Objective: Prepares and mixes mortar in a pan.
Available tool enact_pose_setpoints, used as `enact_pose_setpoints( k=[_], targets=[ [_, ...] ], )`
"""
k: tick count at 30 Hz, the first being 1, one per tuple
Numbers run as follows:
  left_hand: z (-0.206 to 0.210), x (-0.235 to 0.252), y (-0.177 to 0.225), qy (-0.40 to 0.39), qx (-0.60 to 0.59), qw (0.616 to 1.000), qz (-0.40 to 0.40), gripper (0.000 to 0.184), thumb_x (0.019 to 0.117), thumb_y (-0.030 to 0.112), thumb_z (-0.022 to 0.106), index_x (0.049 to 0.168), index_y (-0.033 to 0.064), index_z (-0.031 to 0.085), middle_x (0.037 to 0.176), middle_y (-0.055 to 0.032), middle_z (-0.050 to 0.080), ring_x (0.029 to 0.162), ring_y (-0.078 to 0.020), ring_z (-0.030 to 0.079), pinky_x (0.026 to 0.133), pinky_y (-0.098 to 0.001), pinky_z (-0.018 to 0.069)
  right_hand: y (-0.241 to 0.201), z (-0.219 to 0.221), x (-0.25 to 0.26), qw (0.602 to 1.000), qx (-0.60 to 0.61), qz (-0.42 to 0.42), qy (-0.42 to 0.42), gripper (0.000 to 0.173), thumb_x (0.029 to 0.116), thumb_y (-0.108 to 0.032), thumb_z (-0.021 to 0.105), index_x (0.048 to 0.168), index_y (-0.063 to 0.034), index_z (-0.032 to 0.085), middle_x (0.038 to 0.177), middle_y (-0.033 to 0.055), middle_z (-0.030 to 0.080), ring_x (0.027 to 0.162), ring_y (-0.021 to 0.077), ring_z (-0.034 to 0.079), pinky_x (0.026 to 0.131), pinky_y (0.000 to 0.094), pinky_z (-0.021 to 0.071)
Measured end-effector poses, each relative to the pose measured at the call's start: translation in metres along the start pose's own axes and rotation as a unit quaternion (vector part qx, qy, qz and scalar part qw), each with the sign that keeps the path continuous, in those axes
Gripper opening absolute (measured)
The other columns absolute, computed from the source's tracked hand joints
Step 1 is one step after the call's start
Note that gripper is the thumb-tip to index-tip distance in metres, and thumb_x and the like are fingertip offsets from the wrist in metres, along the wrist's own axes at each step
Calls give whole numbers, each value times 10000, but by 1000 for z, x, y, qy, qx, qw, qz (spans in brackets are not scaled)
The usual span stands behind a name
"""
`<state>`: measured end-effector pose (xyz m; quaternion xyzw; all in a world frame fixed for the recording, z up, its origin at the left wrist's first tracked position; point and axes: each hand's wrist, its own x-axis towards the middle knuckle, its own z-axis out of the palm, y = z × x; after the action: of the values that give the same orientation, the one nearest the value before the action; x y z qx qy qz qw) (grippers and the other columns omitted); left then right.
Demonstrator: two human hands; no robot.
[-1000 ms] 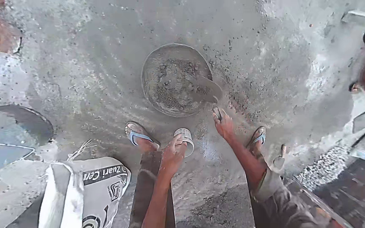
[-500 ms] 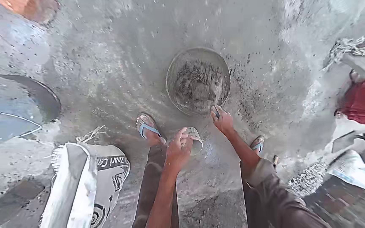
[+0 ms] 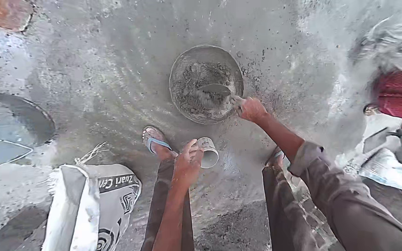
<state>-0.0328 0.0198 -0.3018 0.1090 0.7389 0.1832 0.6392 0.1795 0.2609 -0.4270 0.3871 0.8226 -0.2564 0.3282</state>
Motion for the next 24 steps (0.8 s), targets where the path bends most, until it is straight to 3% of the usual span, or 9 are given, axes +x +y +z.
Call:
enact_pose_setpoints(
  k=[5, 8, 11, 13, 16, 18, 20, 22, 24],
  targets=[
    [-4, 4, 0, 10, -10, 1000, -1, 458, 1046, 252, 562, 1462, 64, 520, 1318, -168, 653, 1186, -247, 645, 1003, -432, 513, 44, 52, -16, 954, 173, 226, 91, 441, 1030, -430, 516, 1346, -152, 645, 1173, 179, 717, 1082, 391, 690, 904, 636, 533],
    [-4, 3, -4, 7, -2, 1000, -6, 464, 1044, 259, 561, 1461, 61, 519, 1321, -167, 651, 1198, -242, 638, 1016, -435, 505, -10, 100, 8, 937, 264, 217, 68, 456, 1023, -391, 568, 1396, -134, 621, 1224, 213, 692, 1107, 417, 674, 916, 652, 533],
    [2, 5, -2, 1, 3, 1000, -12, 462, 1046, 252, 558, 1461, 54, 519, 1330, -178, 646, 1210, -258, 633, 1024, -447, 499, -71, 70, -26, 934, 296, 194, 57, 451, 1058, -396, 526, 1407, -117, 588, 1211, 230, 683, 1079, 441, 669, 875, 651, 529],
    [2, 5, 2, -4, 9, 1000, -14, 459, 1048, 251, 557, 1465, 62, 515, 1342, -172, 643, 1226, -257, 629, 1038, -445, 493, -79, 43, -58, 936, 292, 184, 64, 400, 1056, -345, 549, 1319, -56, 638, 1130, 218, 702, 1023, 398, 686, 879, 614, 525],
    [-5, 6, 5, -1, -7, 1000, -11, 464, 1048, 241, 554, 1470, 54, 507, 1343, -177, 641, 1228, -268, 623, 1035, -454, 488, -66, 41, -98, 905, 327, 267, 45, 359, 1040, -285, 560, 1219, 4, 673, 1051, 216, 693, 953, 336, 676, 881, 529, 519],
    [-8, 7, 5, 2, -8, 1000, -10, 464, 1047, 239, 555, 1467, 48, 508, 1338, -176, 643, 1216, -263, 630, 1023, -451, 496, -64, 66, -90, 861, 384, 335, 6, 396, 1053, -282, 553, 1292, 22, 636, 1177, 241, 671, 1064, 336, 661, 964, 502, 501],
    [-10, 8, 5, 1, -4, 1000, -10, 463, 1047, 237, 557, 1465, 46, 509, 1333, -171, 645, 1209, -252, 633, 1017, -438, 499, -81, 98, -53, 810, 484, 329, 8, 404, 1054, -282, 566, 1351, -14, 627, 1085, 185, 687, 888, 251, 669, 816, 416, 559],
    [-7, 5, 3, -1, 1, 1000, -8, 458, 1045, 229, 553, 1462, 45, 509, 1321, -165, 650, 1186, -235, 644, 1002, -413, 514, -102, 124, -21, 735, 607, 299, 38, 299, 1073, -277, 546, 1203, -24, 637, 729, 69, 583, 516, 129, 533, 488, 290, 494],
    [-6, 10, 1, 2, -2, 1000, -8, 458, 1046, 226, 547, 1465, 44, 506, 1319, -165, 648, 1170, -224, 647, 985, -402, 518, -106, 125, -7, 688, 682, 242, 56, 300, 1085, -268, 531, 1259, -39, 618, 666, 37, 548, 459, 108, 500, 429, 266, 471]
  ],
)
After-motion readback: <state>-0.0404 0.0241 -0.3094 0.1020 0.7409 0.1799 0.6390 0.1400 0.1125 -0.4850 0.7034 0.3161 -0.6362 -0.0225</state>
